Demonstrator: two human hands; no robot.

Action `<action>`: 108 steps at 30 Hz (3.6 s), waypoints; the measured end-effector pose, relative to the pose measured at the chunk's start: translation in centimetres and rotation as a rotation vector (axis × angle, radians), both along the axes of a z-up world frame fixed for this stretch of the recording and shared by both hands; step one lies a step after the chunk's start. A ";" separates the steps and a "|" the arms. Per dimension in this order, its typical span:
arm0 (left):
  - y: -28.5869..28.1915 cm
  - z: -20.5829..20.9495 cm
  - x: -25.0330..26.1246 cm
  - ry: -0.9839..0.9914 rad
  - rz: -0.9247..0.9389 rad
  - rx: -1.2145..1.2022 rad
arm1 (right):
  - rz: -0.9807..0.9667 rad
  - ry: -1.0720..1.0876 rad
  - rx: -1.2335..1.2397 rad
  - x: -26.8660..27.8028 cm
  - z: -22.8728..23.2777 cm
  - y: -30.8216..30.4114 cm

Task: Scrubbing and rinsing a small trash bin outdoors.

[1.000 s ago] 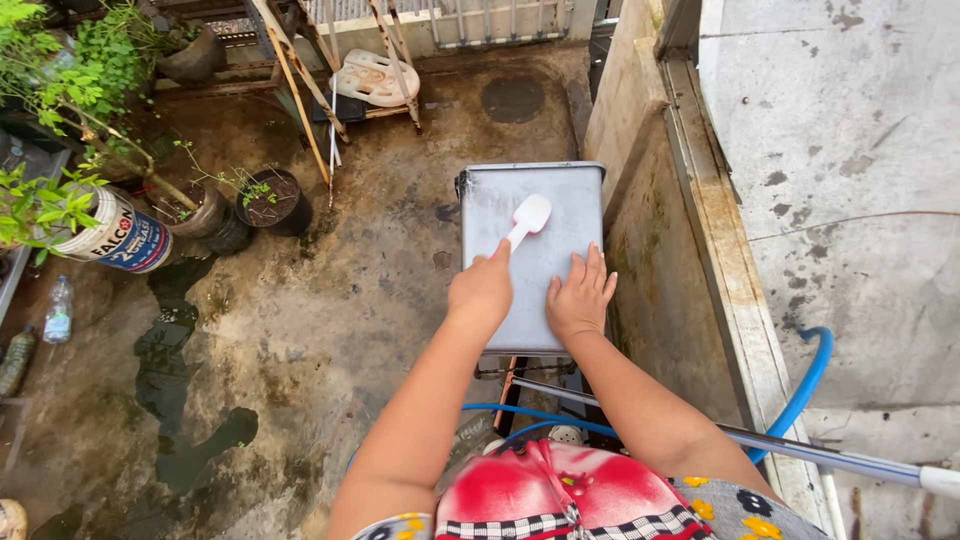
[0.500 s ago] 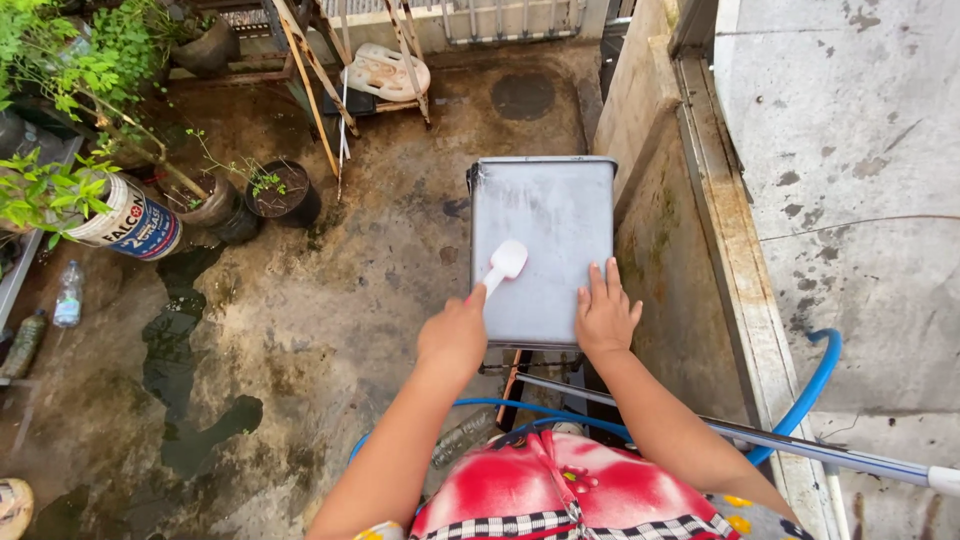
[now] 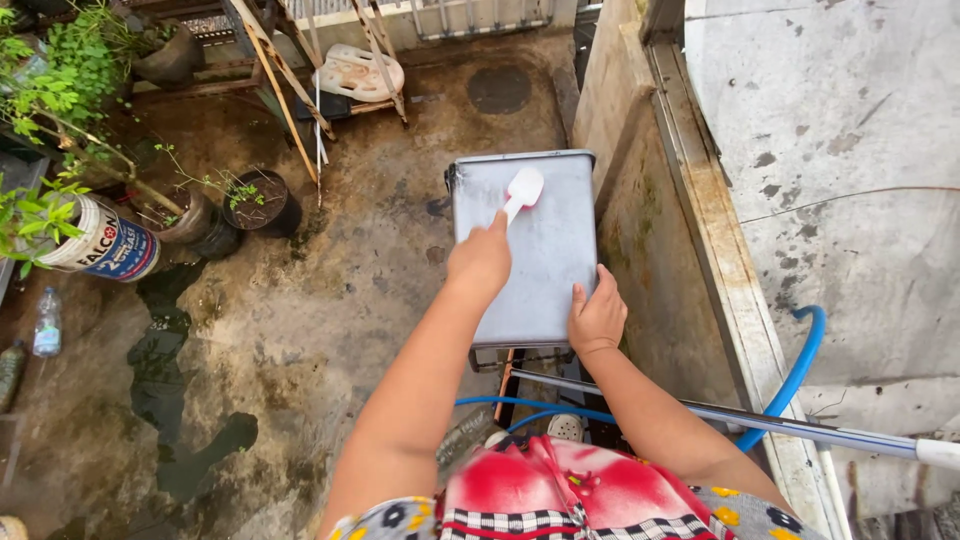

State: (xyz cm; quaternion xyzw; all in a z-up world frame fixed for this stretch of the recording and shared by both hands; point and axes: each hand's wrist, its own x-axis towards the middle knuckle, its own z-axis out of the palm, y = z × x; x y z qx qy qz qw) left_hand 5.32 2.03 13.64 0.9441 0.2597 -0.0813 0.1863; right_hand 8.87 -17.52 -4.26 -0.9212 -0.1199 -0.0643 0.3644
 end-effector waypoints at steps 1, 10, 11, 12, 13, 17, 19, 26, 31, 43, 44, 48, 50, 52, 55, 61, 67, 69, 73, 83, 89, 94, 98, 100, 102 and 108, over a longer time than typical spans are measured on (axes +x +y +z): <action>-0.1 0.2 -1.7 -0.004 -0.010 0.005 | -0.010 -0.004 0.005 0.2 -0.1 0.0; -1.4 3.6 -15.1 0.173 -0.013 -0.005 | 0.008 0.000 0.230 0.5 -0.7 -0.3; -1.3 3.7 -15.4 0.222 0.000 -0.002 | 0.010 -0.006 0.230 0.5 -0.7 -0.3; -1.2 3.8 -15.7 0.270 0.013 0.001 | 0.011 -0.013 0.229 0.4 -0.7 -0.3; -1.1 3.6 -15.0 0.272 0.018 -0.001 | 0.015 -0.010 0.229 0.2 -0.7 -0.3; -0.7 2.9 -9.5 0.179 -0.035 0.030 | 0.022 -0.032 0.207 0.2 -0.7 -0.3; -0.3 2.2 -5.5 0.179 -0.019 0.026 | 0.017 -0.043 0.192 0.3 -0.7 -0.3; -0.2 0.8 5.1 0.073 -0.012 0.016 | 0.027 -0.037 0.135 0.3 -0.6 -0.1; -0.3 1.4 3.0 0.125 -0.052 -0.009 | 0.014 -0.008 0.117 0.2 -0.5 -0.4; -0.1 7.2 -13.6 0.345 -0.101 -0.033 | 0.028 -0.023 0.219 0.5 -1.3 -0.4; 0.2 6.5 -13.4 0.338 -0.097 -0.036 | 0.019 -0.019 0.226 0.3 -1.1 -0.3; 1.2 2.5 -9.2 0.147 -0.126 -0.023 | 0.007 -0.028 0.207 0.6 -0.8 0.1; 0.8 1.3 -4.8 0.128 -0.131 -0.007 | 0.022 -0.056 0.176 0.6 -1.0 0.2; 0.2 0.7 -0.5 0.109 -0.141 0.006 | 0.032 -0.085 0.142 0.6 -1.1 0.2; -1.2 0.8 4.8 0.073 -0.114 0.009 | 0.012 -0.074 0.134 0.8 -1.2 0.1; -1.6 -0.2 3.9 0.095 -0.123 0.056 | -0.010 -0.038 0.133 0.6 -1.0 -0.2; -0.7 2.8 -8.3 0.204 -0.190 0.017 | 0.013 -0.017 0.149 0.5 -0.8 -0.4; 0.1 3.9 -12.0 0.260 -0.192 0.031 | 0.015 -0.028 0.178 0.5 -0.7 -0.3; 1.0 6.1 -14.6 0.365 -0.130 0.043 | 0.035 -0.015 0.195 0.7 -0.8 -0.2; 2.6 0.4 1.0 0.113 -0.054 0.089 | 0.035 -0.065 0.160 0.7 -0.6 0.1; 1.0 0.2 6.4 0.104 -0.023 0.097 | 0.018 -0.050 0.120 0.8 -0.5 0.1; -0.5 2.9 -2.5 0.155 -0.123 0.044 | 0.021 -0.020 0.121 0.8 -0.3 -0.3; -0.1 4.5 -11.4 0.249 -0.173 0.019 | 0.035 -0.019 0.143 0.4 -0.9 -0.5; 0.5 5.4 -13.1 0.304 -0.181 0.046 | 0.021 -0.038 0.162 0.7 -0.9 -0.2; 0.7 6.2 -13.8 0.365 -0.129 0.069 | 0.020 -0.024 0.153 0.7 -1.0 -0.3; 2.8 1.3 -6.2 0.213 -0.094 0.154 | 0.032 -0.042 0.153 0.8 -0.8 0.1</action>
